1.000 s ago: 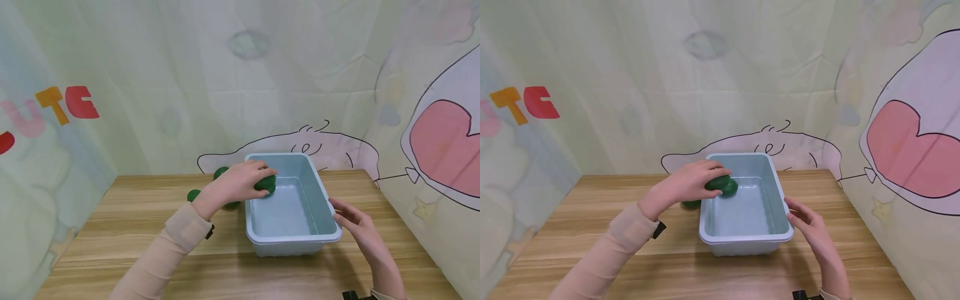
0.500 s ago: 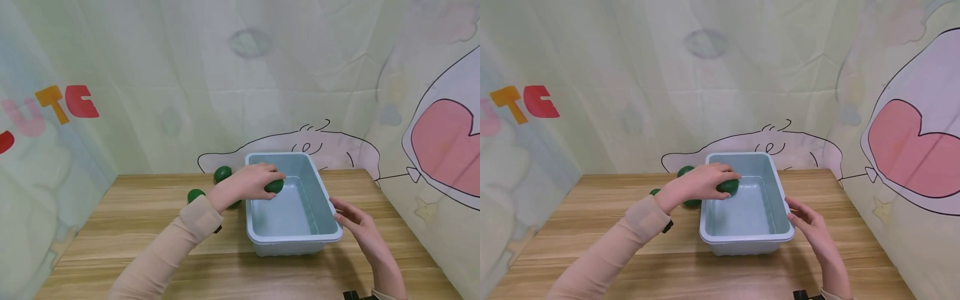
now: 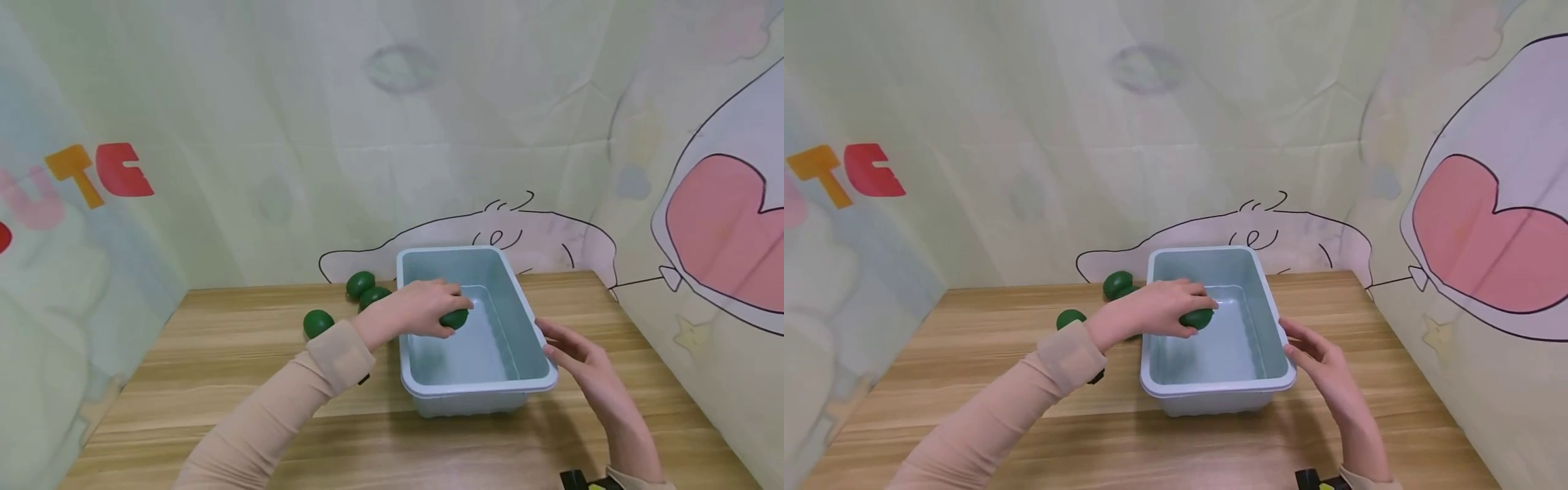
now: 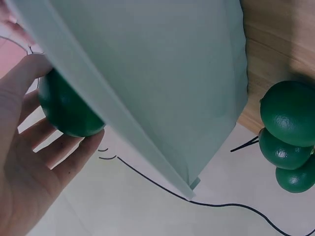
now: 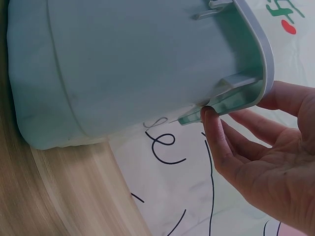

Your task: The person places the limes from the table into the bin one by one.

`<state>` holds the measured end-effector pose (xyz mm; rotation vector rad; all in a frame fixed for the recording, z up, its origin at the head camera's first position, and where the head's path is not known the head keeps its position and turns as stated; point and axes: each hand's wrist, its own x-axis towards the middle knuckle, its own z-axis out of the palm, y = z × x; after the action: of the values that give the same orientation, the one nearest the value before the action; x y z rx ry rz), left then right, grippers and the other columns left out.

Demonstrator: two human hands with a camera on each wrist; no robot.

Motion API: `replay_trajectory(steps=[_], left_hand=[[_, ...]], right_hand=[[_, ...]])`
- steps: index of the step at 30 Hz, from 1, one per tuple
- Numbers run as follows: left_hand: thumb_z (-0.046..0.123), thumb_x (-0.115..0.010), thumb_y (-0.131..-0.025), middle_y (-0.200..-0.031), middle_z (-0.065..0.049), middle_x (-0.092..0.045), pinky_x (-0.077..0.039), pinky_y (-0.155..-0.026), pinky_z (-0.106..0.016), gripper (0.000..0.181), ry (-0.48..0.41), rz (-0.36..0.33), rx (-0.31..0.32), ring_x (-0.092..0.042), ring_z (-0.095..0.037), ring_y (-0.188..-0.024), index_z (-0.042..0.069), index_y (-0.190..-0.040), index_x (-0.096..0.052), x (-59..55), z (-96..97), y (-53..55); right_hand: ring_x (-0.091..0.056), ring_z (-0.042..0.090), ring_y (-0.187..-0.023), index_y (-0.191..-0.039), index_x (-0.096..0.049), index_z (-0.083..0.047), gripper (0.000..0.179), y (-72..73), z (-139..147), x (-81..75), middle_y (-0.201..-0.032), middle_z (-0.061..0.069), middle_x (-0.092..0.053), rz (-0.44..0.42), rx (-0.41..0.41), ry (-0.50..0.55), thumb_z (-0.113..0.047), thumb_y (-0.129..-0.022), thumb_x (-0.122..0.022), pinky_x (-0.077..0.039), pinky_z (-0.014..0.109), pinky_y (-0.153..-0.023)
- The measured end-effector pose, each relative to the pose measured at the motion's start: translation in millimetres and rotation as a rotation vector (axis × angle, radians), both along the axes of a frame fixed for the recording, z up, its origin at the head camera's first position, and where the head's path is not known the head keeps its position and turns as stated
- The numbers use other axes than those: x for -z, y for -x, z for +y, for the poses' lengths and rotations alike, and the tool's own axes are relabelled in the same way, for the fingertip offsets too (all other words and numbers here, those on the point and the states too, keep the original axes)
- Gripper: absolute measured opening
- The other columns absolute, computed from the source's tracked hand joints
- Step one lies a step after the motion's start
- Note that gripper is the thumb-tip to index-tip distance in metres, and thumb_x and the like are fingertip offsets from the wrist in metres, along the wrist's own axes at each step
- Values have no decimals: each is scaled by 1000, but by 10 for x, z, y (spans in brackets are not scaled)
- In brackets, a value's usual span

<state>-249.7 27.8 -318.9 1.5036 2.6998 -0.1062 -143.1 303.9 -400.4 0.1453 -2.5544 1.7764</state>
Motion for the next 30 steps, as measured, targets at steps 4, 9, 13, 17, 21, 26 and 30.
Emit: replay_trajectory(steps=[4, 9, 13, 17, 21, 26, 30], left_hand=[[34, -67, -89, -124, 0, -59, -52, -86, -29, 49, 47, 10, 12, -56, -16, -106, 23, -135, -54, 37, 40, -13], [35, -67, -89, -125, 1, -59, -52, -88, -28, 50, 120, 65, 53, -58, -15, -109, 25, -136, -53, 73, 99, -36], [36, -67, -89, -126, 1, -59, -53, -85, -26, 52, 157, 63, 70, -58, -14, -108, 26, -137, -53, 114, 134, -60], [37, -68, -88, -126, 2, -59, -52, -81, -22, 52, 183, 62, 66, -58, -13, -107, 28, -137, -53, 165, 145, -73], [36, -69, -87, -125, 3, -58, -49, -74, -20, 53, 189, 61, 69, -56, -11, -104, 30, -137, -52, 220, 139, -75], [33, -71, -86, -120, 3, -59, -46, -67, -18, 51, 184, 52, 85, -56, -11, -98, 29, -134, -55, 293, 123, -95], [33, -72, -85, -118, 4, -60, -46, -67, -19, 49, 193, 61, 78, -57, -11, -97, 29, -132, -57, 330, 101, -105]], right_hand=[[-55, -10, -111, -143, -44, -9, 53, 20, -6, -20, -132, -12, -56, -11, 3, -19, -32, -97, -55, -42, 9, -89], [-55, -10, -110, -143, -45, -8, 52, 18, -13, -30, -130, -16, -57, -5, 0, -15, -31, -97, -55, -42, 9, -89], [-56, -9, -109, -142, -45, -6, 52, 7, -9, -22, -127, -21, -56, 5, 0, -4, -29, -97, -55, -43, 8, -88], [-56, -9, -109, -143, -44, -5, 52, 8, -2, -9, -128, -22, -56, -1, 1, -3, -29, -97, -55, -43, 8, -88], [-56, -9, -109, -143, -44, -6, 53, 5, -3, -11, -130, -20, -55, -17, 5, -9, -32, -97, -55, -43, 8, -88], [-55, -9, -110, -143, -44, -8, 54, -2, -13, -22, -131, -17, -55, -39, 12, -11, -34, -97, -55, -43, 9, -88], [-55, -9, -110, -143, -44, -8, 54, -5, -21, -25, -132, -17, -55, -43, 11, -13, -34, -97, -55, -43, 9, -88]])
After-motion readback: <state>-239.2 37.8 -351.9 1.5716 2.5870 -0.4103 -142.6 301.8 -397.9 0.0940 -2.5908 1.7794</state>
